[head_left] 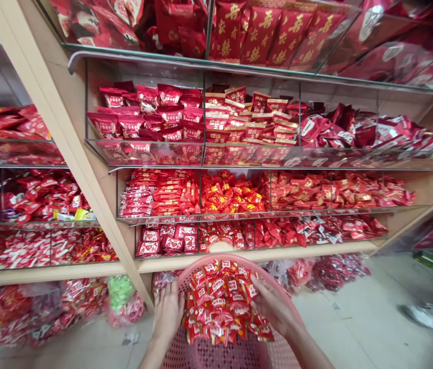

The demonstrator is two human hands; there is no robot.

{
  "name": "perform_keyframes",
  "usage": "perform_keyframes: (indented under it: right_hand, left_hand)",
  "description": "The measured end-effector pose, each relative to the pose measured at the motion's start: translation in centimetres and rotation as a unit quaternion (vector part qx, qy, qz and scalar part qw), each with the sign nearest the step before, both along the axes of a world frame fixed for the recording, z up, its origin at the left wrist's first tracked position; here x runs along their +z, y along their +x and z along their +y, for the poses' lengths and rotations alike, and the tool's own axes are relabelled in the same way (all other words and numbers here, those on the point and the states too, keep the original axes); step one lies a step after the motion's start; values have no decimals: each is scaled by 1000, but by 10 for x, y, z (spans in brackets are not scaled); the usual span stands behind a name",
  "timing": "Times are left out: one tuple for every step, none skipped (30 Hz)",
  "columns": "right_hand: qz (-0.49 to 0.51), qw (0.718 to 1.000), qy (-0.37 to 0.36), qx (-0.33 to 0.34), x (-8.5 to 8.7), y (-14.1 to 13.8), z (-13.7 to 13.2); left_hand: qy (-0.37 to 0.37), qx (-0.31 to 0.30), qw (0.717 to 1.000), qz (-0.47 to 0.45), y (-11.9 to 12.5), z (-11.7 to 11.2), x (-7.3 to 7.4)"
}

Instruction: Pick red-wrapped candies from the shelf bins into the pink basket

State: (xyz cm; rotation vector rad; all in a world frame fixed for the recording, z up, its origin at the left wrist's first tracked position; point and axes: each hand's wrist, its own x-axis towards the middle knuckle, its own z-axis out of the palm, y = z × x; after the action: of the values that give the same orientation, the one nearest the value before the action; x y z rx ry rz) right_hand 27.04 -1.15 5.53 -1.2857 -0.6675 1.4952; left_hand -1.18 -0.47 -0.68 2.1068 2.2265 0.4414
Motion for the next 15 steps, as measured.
perform_keyframes:
  right_hand:
    - [32,999,-23,-11,-3,1,0]
    - [61,997,-42,-23,-6,2,0]
    - [85,994,-55,-37,-10,3,1]
    - [97,992,-59,-50,-13,4,1]
    - [104,991,-61,-56,-15,6,0]
    - [104,991,-64,-58,-18,6,-1]
    - [97,992,-65,-56,-19,7,-2]
    - [80,993,-66,-52,-21,7,-3]
    - [52,996,-64,-47,-22,6,-5]
    - [18,997,-57,-39,-23,5,-6]
    - [-19,998,-44,-30,-24,4,-7]
    - [-56,998,-29,-21,-26,3,-7]
    - [-90,996,-14,-13,-27,2,-8]
    - [-120,993,-2,-7,-29,2,-7]
    - [-145,989,7,-2,-32,2,-7]
  left_hand:
    - [-2,0,1000,0,0,0,1]
    - [-6,1,1000,0,0,0,1]
    - [-9,1,1000,-1,0,0,2]
    - [-12,1,1000,-1,1,0,3]
    - [-14,1,1000,-1,1,0,4]
    - [-15,1,1000,1,1,0,4]
    - [-16,0,1000,3,1,0,5]
    - [-16,-1,1000,6,1,0,5]
    - [-17,-2,1000,8,1,0,5]
    - [-17,-3,1000,9,0,0,5]
    - [-16,-5,1000,10,0,0,5]
    - [-15,-6,1000,10,0,0,5]
    - [-12,-8,1000,10,-1,0,4]
    - [-8,-10,1000,11,-1,0,4]
    - [-4,-11,1000,12,-1,0,5]
